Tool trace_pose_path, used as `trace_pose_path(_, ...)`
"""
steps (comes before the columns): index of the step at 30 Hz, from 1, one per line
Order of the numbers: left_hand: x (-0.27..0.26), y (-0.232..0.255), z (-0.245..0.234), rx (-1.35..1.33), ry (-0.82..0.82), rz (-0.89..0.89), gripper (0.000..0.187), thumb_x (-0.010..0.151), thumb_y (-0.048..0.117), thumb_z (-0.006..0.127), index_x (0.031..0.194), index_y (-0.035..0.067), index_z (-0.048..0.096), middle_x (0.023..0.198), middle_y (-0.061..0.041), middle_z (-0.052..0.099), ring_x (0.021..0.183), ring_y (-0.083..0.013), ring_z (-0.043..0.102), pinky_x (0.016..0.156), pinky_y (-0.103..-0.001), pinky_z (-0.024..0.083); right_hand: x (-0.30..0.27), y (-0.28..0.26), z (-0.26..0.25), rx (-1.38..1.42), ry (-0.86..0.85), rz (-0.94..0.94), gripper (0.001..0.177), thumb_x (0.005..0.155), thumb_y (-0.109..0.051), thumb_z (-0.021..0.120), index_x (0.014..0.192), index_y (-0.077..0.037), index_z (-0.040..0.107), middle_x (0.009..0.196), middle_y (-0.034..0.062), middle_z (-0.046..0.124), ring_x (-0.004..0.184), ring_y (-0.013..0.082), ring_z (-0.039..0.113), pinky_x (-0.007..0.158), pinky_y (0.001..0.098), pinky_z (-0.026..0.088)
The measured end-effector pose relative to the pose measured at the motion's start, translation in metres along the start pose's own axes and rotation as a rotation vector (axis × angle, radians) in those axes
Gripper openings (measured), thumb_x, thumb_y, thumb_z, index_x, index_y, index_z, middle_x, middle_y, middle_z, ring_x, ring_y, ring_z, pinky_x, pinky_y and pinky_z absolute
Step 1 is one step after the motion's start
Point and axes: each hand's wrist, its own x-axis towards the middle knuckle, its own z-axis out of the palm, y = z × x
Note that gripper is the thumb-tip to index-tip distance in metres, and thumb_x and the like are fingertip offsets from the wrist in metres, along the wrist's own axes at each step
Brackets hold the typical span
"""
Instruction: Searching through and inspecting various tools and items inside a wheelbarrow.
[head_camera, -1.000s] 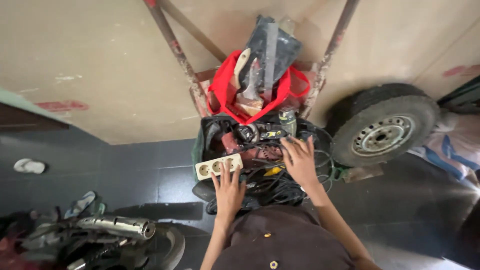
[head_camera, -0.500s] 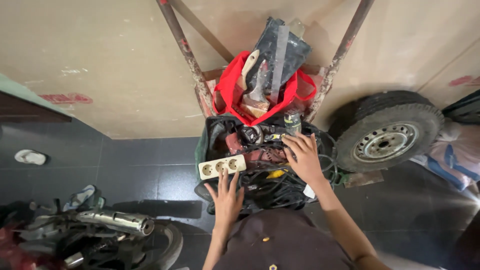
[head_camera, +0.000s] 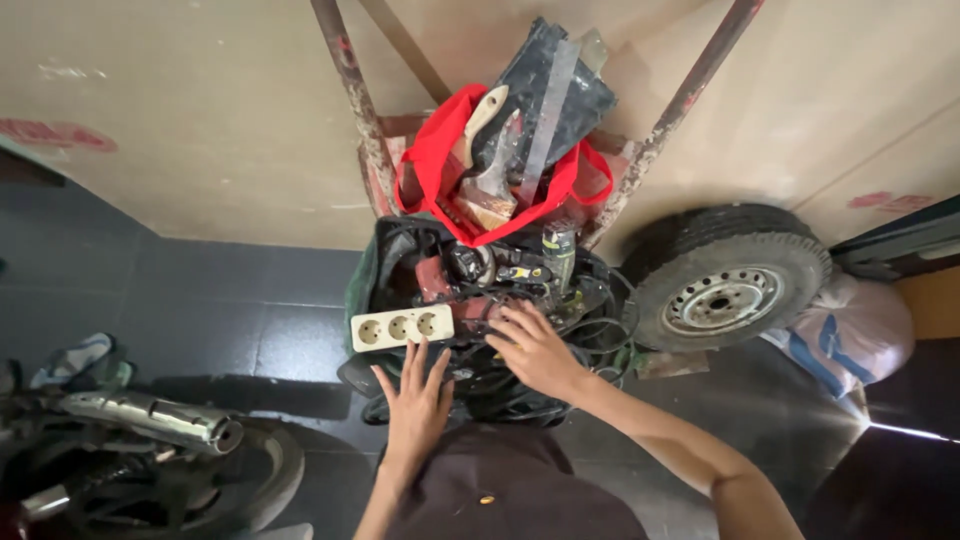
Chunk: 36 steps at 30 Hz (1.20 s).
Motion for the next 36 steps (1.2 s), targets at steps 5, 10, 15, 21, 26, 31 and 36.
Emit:
trace_pose_path(5, 0.006, -0.002, -0.001, 0.061, -0.007, 0.055, 0.052, 0.092, 0.026, 0.064, 0.142, 0.017, 0.055, 0.159, -0.014, 0.037, 0.151, -0.0318, 0.029, 0.114, -0.078, 0.005, 0.012, -0.002, -0.009, -0.041, 0.060, -0.256, 0.037, 0.080, -0.017, 0.072, 0.114, -0.002, 0.072, 0.128, 0.0146, 0.065, 0.132, 0.0360, 0.054, 0.115, 0.0597, 0.036)
trace_pose_path(10, 0.017, 0.001, -0.001, 0.050, -0.030, 0.030, 0.052, 0.093, 0.026, 0.064, 0.143, 0.017, 0.055, 0.159, -0.013, 0.037, 0.151, -0.0324, 0.029, 0.114, -0.078, 0.006, 0.067, 0.053, -0.034, 0.171, 0.252, 0.134, 0.015, 0.090, -0.010, 0.070, 0.104, -0.006, 0.074, 0.113, 0.0111, 0.070, 0.111, 0.0308, 0.062, 0.098, 0.0464, 0.051)
trace_pose_path(15, 0.016, 0.003, 0.007, 0.053, -0.022, 0.047, 0.052, 0.091, 0.026, 0.065, 0.142, 0.018, 0.055, 0.159, -0.015, 0.036, 0.151, -0.0338, 0.029, 0.112, -0.078, 0.006, 0.097, 0.091, -0.025, 0.189, 0.409, 0.296, 0.014, 0.095, -0.010, 0.073, 0.109, -0.008, 0.074, 0.112, 0.0078, 0.075, 0.105, 0.0250, 0.065, 0.095, 0.0413, 0.052)
trace_pose_path(21, 0.017, -0.004, 0.010, 0.032, 0.031, 0.050, 0.050, 0.093, 0.026, 0.065, 0.141, 0.019, 0.056, 0.160, -0.012, 0.036, 0.151, -0.0310, 0.029, 0.114, -0.079, 0.005, 0.116, 0.106, -0.026, 0.203, 0.578, 0.435, 0.027, 0.090, -0.009, 0.076, 0.116, -0.006, 0.072, 0.110, 0.0123, 0.073, 0.104, 0.0311, 0.065, 0.094, 0.0405, 0.052)
trace_pose_path(26, 0.016, -0.004, 0.001, 0.025, -0.016, 0.014, 0.050, 0.091, 0.024, 0.065, 0.140, 0.016, 0.057, 0.159, -0.013, 0.035, 0.150, -0.0329, 0.028, 0.112, -0.079, 0.004, 0.124, 0.115, -0.007, 0.229, 0.481, 0.482, 0.021, 0.091, -0.011, 0.074, 0.112, -0.008, 0.074, 0.113, 0.0071, 0.073, 0.105, 0.0268, 0.064, 0.095, 0.0363, 0.051)
trace_pose_path(31, 0.015, -0.006, 0.006, 0.021, 0.002, 0.014, 0.049, 0.090, 0.024, 0.066, 0.138, 0.018, 0.059, 0.159, -0.011, 0.037, 0.150, -0.0312, 0.029, 0.113, -0.079, 0.005, 0.136, 0.106, 0.015, 0.020, 0.422, 0.320, 0.016, 0.089, -0.009, 0.073, 0.105, -0.009, 0.075, 0.108, 0.0063, 0.071, 0.103, 0.0293, 0.060, 0.093, 0.0388, 0.050)
trace_pose_path(36, 0.007, -0.007, 0.009, 0.031, 0.037, 0.024, 0.048, 0.090, 0.026, 0.067, 0.137, 0.018, 0.060, 0.158, -0.012, 0.038, 0.149, -0.0304, 0.030, 0.113, -0.080, 0.005, 0.149, 0.102, 0.013, -0.040, 0.372, 0.312, 0.025, 0.092, -0.012, 0.072, 0.117, -0.010, 0.072, 0.108, 0.0070, 0.069, 0.101, 0.0310, 0.059, 0.091, 0.0415, 0.051)
